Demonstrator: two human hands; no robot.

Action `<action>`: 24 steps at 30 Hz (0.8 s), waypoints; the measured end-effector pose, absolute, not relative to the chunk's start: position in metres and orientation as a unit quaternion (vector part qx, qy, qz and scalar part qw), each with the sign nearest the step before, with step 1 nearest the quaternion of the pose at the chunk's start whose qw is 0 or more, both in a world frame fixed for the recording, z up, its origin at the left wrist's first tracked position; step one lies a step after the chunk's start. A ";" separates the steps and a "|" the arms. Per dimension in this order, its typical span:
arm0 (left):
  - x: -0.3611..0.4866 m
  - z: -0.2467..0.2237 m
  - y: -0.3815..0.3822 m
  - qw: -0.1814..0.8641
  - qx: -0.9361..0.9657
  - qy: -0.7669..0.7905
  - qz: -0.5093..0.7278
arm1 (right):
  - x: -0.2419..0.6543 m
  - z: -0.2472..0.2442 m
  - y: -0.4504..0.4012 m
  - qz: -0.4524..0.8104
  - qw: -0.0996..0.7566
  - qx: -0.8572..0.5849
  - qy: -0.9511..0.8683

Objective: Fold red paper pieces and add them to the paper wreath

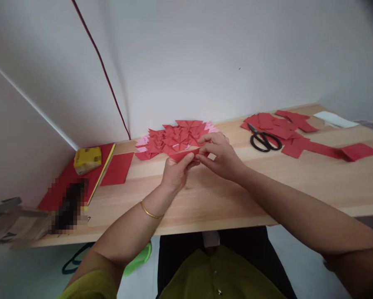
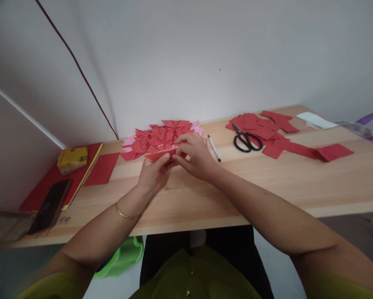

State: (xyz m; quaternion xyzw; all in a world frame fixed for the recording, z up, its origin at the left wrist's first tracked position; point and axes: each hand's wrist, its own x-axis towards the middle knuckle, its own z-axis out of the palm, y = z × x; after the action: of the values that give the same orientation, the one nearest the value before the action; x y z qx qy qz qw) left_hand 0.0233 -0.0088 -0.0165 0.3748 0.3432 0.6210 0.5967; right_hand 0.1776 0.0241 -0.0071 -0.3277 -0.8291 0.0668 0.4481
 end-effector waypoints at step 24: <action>0.017 -0.015 -0.013 0.539 0.468 0.374 0.592 | 0.179 -0.011 0.022 0.005 0.451 -0.320 -0.833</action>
State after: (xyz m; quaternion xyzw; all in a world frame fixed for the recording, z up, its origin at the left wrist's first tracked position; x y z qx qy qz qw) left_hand 0.0172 -0.0135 -0.0150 0.4681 0.3740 0.5921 0.5390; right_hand 0.1788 0.0223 -0.0110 -0.3201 -0.8332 0.0046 0.4509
